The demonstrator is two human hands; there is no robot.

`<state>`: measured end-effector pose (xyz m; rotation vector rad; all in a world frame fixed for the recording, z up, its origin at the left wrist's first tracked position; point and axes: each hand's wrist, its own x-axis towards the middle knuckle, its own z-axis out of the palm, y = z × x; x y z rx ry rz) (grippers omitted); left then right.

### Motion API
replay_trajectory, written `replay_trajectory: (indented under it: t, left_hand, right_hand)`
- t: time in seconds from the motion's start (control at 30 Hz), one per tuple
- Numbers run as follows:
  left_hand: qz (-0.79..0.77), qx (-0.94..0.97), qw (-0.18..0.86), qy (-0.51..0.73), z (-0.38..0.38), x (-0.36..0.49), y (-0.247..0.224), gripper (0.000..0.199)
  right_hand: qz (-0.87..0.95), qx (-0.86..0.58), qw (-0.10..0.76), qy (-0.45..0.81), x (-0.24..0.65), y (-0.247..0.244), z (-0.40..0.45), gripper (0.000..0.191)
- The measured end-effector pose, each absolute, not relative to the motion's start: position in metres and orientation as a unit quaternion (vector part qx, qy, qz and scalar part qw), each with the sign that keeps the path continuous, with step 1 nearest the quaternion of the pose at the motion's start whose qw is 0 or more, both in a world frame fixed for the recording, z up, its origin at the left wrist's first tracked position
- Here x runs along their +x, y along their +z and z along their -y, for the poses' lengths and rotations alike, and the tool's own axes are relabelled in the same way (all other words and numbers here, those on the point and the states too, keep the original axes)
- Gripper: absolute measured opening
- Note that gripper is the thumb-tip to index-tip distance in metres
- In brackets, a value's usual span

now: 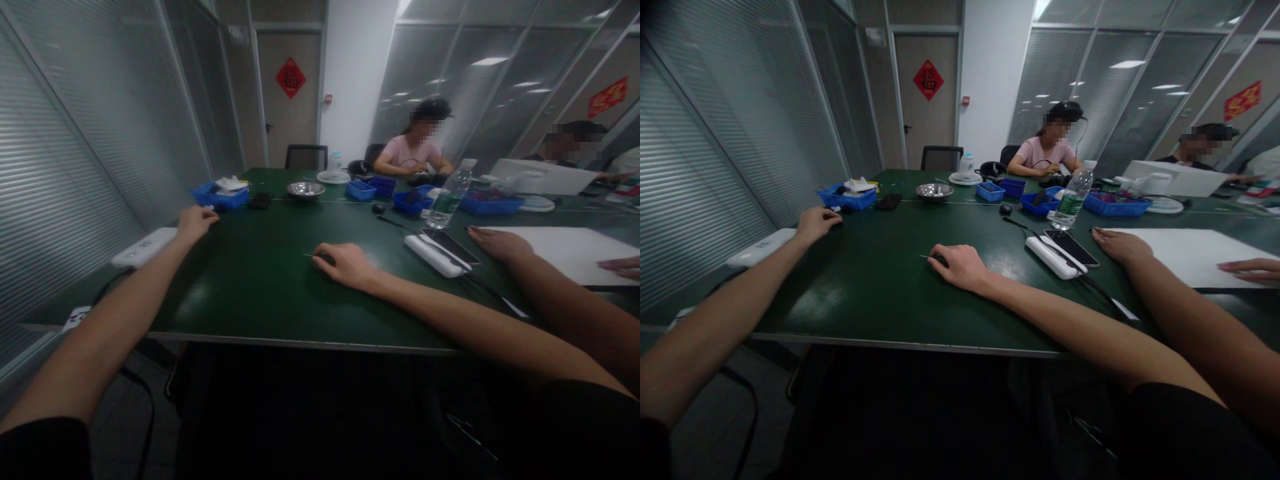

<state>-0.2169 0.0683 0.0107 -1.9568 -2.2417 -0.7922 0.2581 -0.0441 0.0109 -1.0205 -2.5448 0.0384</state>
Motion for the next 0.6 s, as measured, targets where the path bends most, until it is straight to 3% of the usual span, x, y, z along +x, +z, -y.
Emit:
replay_trajectory:
  t: [0.2, 0.6]
  left_hand:
    - [0.729, -0.627, 0.038, -0.272, -0.073, -0.217, 0.001, 0.017]
    - [0.779, -0.551, -0.005, -0.3, -0.085, -0.23, -0.006, 0.026]
  right_hand:
    - [0.909, -0.366, 0.199, 0.008, 0.258, 0.01, 0.043, 0.033]
    - [0.91, -0.362, 0.199, 0.013, 0.258, 0.011, 0.044, 0.032]
